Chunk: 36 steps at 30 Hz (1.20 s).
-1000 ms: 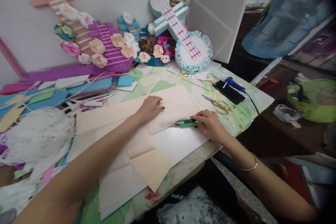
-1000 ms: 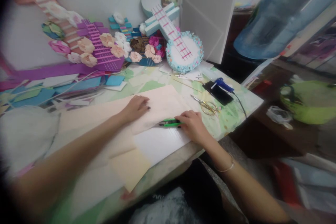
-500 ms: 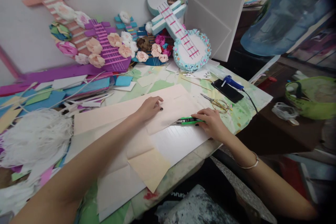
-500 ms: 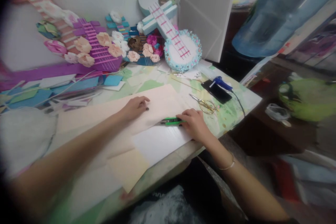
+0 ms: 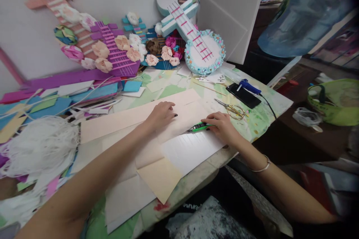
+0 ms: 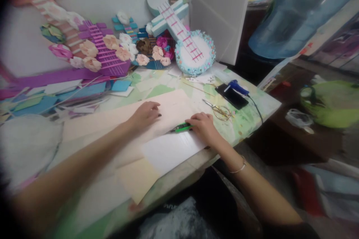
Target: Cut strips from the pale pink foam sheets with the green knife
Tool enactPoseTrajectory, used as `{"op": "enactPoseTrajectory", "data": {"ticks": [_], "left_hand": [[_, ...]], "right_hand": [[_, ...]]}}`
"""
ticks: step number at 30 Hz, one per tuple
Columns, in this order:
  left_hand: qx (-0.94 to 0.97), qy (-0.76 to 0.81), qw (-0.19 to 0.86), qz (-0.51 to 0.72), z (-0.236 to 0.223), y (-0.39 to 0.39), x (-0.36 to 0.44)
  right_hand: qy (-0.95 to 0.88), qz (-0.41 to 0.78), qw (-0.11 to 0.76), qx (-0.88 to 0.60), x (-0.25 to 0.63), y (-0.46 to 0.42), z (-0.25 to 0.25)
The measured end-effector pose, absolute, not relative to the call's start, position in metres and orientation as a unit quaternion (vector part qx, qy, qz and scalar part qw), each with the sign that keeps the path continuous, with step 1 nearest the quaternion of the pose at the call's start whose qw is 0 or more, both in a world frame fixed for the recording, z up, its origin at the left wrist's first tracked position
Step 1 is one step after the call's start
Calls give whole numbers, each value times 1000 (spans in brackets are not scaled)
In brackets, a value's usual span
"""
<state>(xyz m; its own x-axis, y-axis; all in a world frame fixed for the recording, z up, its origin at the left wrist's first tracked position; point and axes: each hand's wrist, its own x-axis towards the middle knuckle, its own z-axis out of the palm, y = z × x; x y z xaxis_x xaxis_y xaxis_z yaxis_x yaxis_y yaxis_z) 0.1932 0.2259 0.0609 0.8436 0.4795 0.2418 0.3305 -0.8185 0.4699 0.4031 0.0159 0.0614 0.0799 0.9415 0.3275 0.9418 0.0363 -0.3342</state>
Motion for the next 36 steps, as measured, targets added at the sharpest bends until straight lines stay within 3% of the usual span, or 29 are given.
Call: {"op": "enactPoseTrajectory", "data": {"ticks": [13, 36], "left_hand": [[969, 176, 113, 133, 52, 221, 190], [976, 169, 82, 112, 53, 215, 191]], "right_hand": [[-695, -22, 238, -678, 403, 30, 59], [-702, -4, 221, -677, 395, 16, 63]]}}
